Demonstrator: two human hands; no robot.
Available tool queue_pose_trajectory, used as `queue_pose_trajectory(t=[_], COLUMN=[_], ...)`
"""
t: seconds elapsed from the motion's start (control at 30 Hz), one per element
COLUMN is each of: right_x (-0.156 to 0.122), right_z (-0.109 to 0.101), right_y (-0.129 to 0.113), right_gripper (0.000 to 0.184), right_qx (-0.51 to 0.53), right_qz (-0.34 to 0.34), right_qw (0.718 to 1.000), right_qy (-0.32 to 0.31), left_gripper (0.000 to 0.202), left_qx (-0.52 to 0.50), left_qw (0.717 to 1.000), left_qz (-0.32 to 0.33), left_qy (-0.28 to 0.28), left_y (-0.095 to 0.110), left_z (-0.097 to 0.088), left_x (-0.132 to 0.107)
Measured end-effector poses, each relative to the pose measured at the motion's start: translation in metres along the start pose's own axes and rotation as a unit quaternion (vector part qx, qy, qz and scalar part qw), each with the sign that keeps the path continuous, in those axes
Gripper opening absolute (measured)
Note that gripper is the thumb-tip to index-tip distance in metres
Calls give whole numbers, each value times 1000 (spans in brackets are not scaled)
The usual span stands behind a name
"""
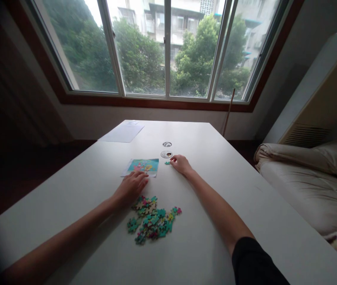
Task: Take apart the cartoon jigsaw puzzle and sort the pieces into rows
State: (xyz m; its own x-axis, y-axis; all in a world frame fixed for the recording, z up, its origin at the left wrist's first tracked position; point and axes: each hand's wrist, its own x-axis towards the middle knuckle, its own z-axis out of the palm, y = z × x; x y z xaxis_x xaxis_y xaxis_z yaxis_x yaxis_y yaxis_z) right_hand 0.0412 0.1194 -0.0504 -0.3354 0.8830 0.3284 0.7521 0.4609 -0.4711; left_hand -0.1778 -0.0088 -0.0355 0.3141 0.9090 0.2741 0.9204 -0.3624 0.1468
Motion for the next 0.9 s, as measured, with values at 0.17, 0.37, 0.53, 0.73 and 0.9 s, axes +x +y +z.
queue_pose_trajectory(t=[0.17,0.37,0.53,0.73,0.9], right_x=[5,15,19,20,14], right_z=[9,17,21,24,21], right_y=[-4,-5,-3,-2,-6], right_gripper=[14,17,16,13,17], right_qx=[-8,-21,-22,-1,25], right_qz=[-14,-8,-6,-16,-29], right_qw=[1000,1000,999,999,996], right_qy=[4,17,24,39,76], left_gripper=[24,23,22,21,23], left_qx=[16,13,11,16,14], left_qw=[999,999,999,998,997], left_qz=[32,43,44,60,62], left_qy=[-7,0,5,21,36], left_y=[-2,-3,-4,-4,-6], left_z=[4,8,8,9,11], left_x=[10,16,13,12,13])
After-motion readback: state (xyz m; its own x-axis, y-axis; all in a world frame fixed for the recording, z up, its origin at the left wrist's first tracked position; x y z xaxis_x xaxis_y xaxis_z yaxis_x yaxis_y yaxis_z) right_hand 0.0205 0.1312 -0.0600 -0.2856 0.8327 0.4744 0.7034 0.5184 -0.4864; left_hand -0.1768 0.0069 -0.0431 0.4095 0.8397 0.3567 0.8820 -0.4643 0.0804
